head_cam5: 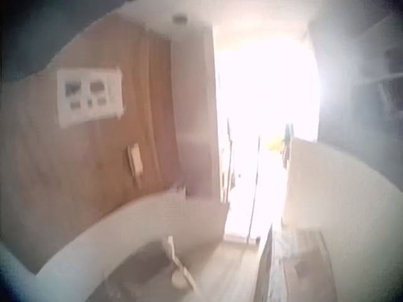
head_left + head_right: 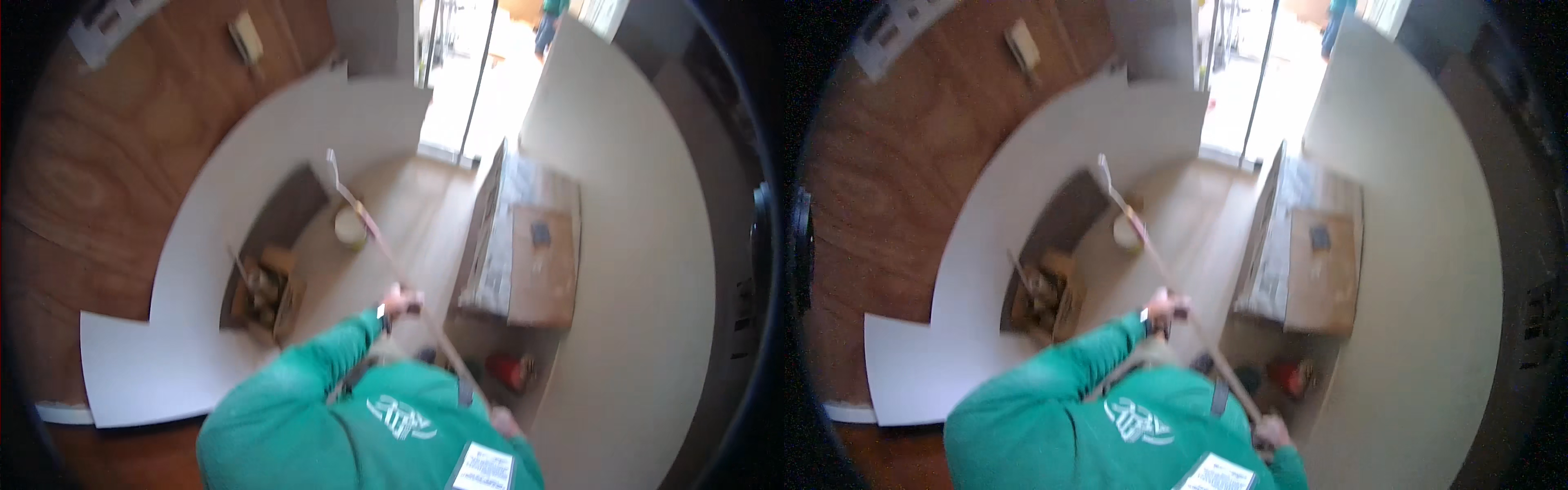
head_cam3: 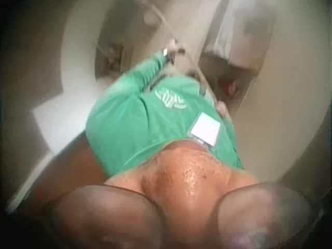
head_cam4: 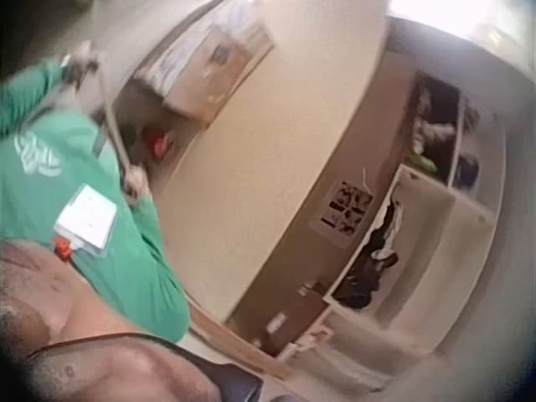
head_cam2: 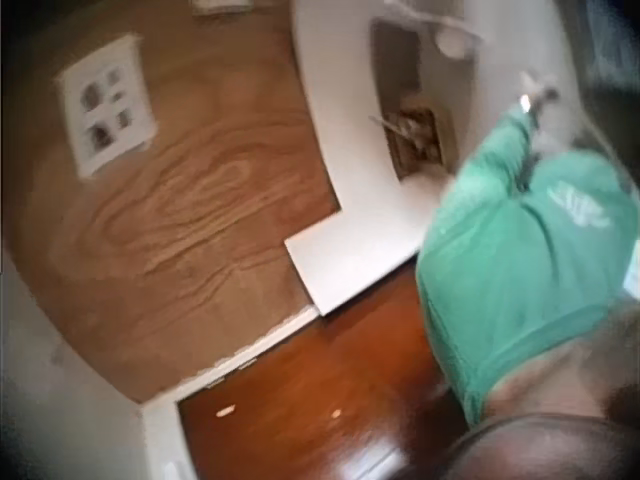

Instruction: The person uses a paint roller on an extension pole to apply white paint to the ceiling. They repeatedly dip the roller into a paint can on the floor and roll it across the ceiling surface in long strokes.

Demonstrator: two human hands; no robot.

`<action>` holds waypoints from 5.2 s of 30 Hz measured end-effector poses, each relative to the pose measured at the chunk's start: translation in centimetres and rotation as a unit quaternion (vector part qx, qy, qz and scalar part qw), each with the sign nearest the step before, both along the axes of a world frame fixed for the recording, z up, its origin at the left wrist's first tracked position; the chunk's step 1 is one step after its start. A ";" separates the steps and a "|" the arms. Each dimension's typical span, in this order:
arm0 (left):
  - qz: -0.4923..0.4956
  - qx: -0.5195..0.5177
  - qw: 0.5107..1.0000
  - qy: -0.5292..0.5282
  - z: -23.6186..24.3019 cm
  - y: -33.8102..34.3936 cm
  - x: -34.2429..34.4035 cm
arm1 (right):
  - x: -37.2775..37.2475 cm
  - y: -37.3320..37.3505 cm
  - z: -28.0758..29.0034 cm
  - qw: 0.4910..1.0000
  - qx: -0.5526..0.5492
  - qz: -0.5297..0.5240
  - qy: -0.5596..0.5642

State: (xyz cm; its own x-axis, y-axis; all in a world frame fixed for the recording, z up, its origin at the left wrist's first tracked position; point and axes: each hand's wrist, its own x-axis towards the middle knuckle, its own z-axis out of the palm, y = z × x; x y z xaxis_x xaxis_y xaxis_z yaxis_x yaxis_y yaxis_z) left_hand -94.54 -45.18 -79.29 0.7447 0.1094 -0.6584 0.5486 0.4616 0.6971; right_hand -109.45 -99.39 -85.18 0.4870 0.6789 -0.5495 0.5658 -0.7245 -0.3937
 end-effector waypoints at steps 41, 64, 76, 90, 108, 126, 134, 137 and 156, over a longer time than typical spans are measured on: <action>0.005 0.433 0.705 -0.562 72.0 19.1 30.5 | 47.0 42.9 13.8 0.908 0.354 -0.203 0.098; 0.058 0.565 0.608 -0.554 84.9 9.6 59.8 | 85.0 33.7 32.2 0.787 0.592 -0.165 0.050; 0.060 0.592 0.590 -0.546 85.5 8.0 65.7 | 90.5 31.5 42.0 0.786 0.601 -0.133 -0.059; 0.079 0.515 0.688 -0.505 71.4 12.6 67.5 | 91.8 44.3 47.2 0.739 0.664 -0.111 -0.023; 0.224 0.502 0.714 -0.433 75.7 33.3 68.3 | 94.1 64.6 56.1 0.729 0.684 0.016 0.020; 0.209 0.486 0.722 -0.445 75.7 30.4 70.2 | 98.3 62.8 50.3 0.704 0.710 0.003 0.021; 0.132 0.534 0.712 -0.436 76.0 23.6 68.6 | 96.4 56.0 43.6 0.699 0.713 -0.033 0.040; 0.106 0.568 0.703 -0.414 74.8 20.1 68.7 | 96.9 55.0 38.7 0.701 0.711 -0.052 0.032; 0.025 0.686 0.648 -0.330 71.4 3.6 68.4 | 95.0 47.0 29.5 0.678 0.722 -0.126 0.044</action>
